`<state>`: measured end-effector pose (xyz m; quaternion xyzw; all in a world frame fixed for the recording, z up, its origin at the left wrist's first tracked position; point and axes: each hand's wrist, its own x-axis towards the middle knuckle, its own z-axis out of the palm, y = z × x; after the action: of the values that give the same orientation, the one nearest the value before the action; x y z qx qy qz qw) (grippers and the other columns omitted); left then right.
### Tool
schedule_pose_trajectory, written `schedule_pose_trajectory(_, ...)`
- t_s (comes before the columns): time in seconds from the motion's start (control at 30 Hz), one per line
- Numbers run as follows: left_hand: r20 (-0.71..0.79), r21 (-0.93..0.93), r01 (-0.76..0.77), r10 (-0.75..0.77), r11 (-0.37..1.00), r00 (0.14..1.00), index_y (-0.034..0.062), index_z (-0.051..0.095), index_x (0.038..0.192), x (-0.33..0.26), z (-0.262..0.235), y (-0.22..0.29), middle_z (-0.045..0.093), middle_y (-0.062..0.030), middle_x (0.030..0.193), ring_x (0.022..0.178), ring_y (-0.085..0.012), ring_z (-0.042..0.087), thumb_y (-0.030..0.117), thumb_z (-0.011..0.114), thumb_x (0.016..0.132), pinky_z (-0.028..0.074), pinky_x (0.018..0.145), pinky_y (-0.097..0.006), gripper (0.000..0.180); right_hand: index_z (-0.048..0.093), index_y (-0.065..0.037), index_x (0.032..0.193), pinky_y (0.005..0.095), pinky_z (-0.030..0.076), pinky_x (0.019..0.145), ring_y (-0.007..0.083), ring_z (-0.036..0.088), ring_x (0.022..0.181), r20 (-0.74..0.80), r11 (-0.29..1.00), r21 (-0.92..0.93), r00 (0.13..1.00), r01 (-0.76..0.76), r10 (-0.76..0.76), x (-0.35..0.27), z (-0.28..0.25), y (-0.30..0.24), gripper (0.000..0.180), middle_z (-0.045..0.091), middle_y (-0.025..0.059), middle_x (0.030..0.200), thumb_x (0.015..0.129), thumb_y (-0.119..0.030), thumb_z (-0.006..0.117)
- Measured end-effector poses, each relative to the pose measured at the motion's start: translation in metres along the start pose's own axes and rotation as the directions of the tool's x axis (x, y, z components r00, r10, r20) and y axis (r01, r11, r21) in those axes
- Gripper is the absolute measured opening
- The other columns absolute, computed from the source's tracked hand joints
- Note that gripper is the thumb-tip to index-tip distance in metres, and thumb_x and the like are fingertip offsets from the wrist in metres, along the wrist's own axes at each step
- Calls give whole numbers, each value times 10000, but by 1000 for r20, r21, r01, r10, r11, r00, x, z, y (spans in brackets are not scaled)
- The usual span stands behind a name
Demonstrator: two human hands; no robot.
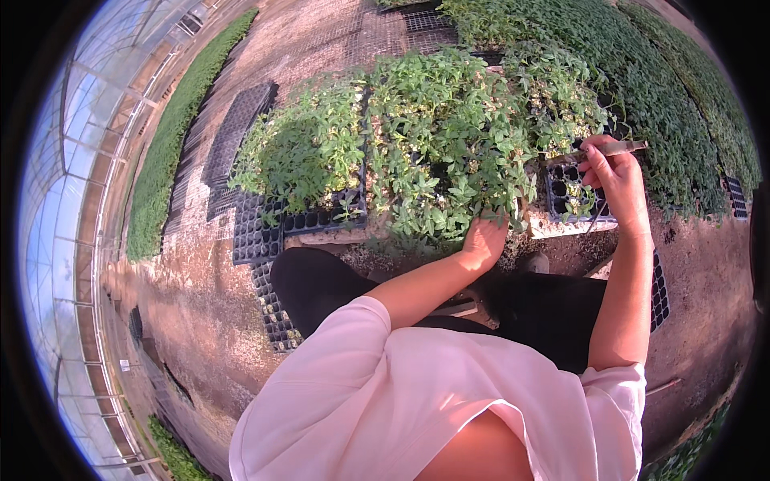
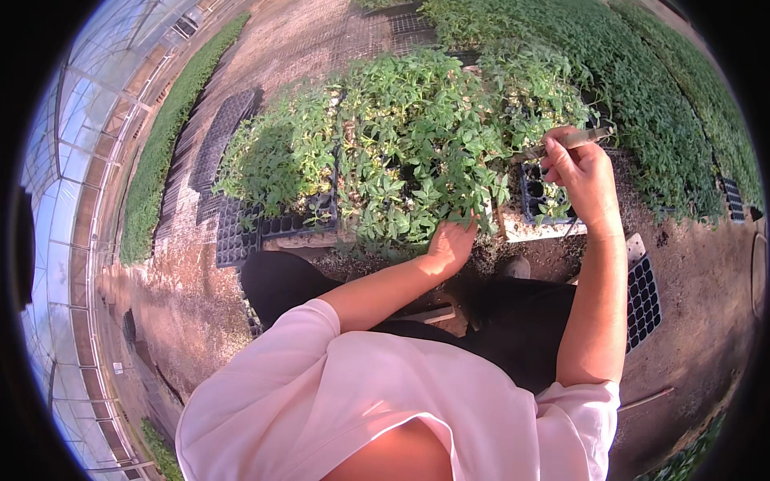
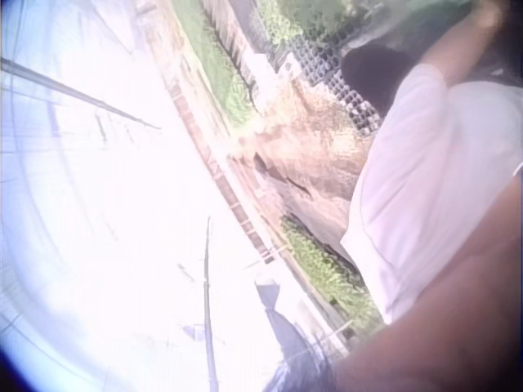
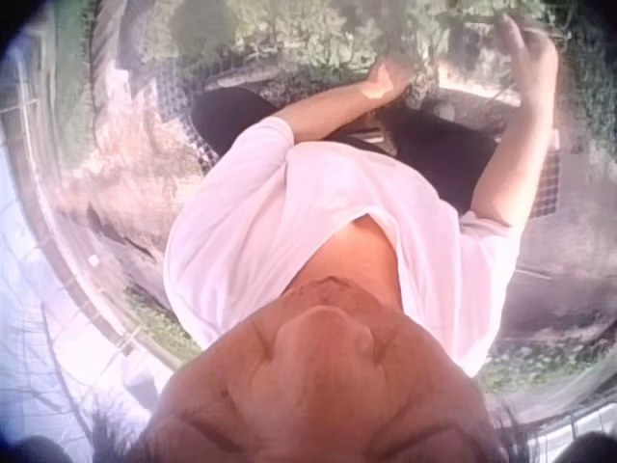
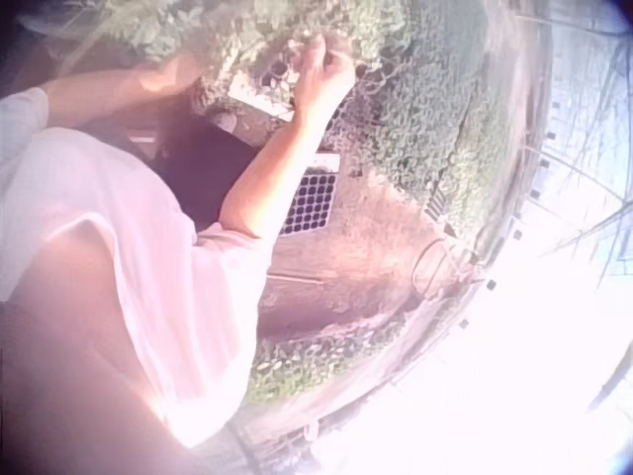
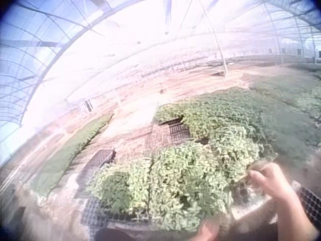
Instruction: The person uses shears to trim small green plants in black seedling trays inside a greenhouse. They repeatedly cut foliage and place trimmed pieces into adjacent trays, working across multiple trays in sequence.
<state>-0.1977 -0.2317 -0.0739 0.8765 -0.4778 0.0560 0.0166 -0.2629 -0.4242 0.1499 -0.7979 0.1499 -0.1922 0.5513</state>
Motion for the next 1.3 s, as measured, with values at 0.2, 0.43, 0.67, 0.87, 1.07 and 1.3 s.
schedule_pose_trajectory(0.2,-99,-323,2,-36,946,994,19,456,1201,-5,6,-3,535,-142,1164,1037,-220,539,60,433,763,315,1014,-357,441,592,-37,1002,190,441,509,58,534,553,-49,999,-45,999,2,-4,4,-1,7,228,597,23,701,891,-231,548)
schedule_pose_trajectory(0.43,-137,-625,-137,65,768,988,-77,398,1164,-25,-76,-30,424,-206,1232,1072,-351,467,24,476,800,460,842,-371,385,595,-47,984,177,416,499,47,511,546,-93,999,10,995,42,-41,15,9,-1,202,590,17,695,901,-218,527)
schedule_pose_trajectory(0.67,-31,-568,-20,3,823,1000,19,346,1280,-81,-159,-163,367,-174,1325,1213,-343,373,30,432,866,364,977,-369,423,596,-47,990,179,404,504,48,513,553,-49,998,37,997,54,-52,24,30,-15,205,594,15,700,899,-220,533)
schedule_pose_trajectory(0.87,182,-432,430,-390,793,903,10,441,1214,-139,-163,-270,431,-240,1251,1186,-395,392,120,458,886,344,978,-396,347,596,-38,992,179,416,509,50,521,561,23,998,15,998,54,-54,35,61,-23,217,598,14,702,897,-223,536)
schedule_pose_trajectory(1.07,309,-376,420,-316,826,897,80,375,1316,-154,-128,-301,401,-221,1294,1162,-388,416,87,452,871,366,952,-400,451,594,-36,1001,186,416,514,50,524,566,92,998,-18,994,57,-55,44,79,-23,229,598,12,709,896,-230,535)
schedule_pose_trajectory(1.3,389,-336,398,-259,854,884,19,460,1164,-155,-97,-323,504,-242,1145,1105,-394,455,73,465,850,409,882,-425,318,598,-37,1001,182,416,518,47,515,562,87,999,-33,996,27,-24,44,84,-21,223,593,9,707,897,-225,536)
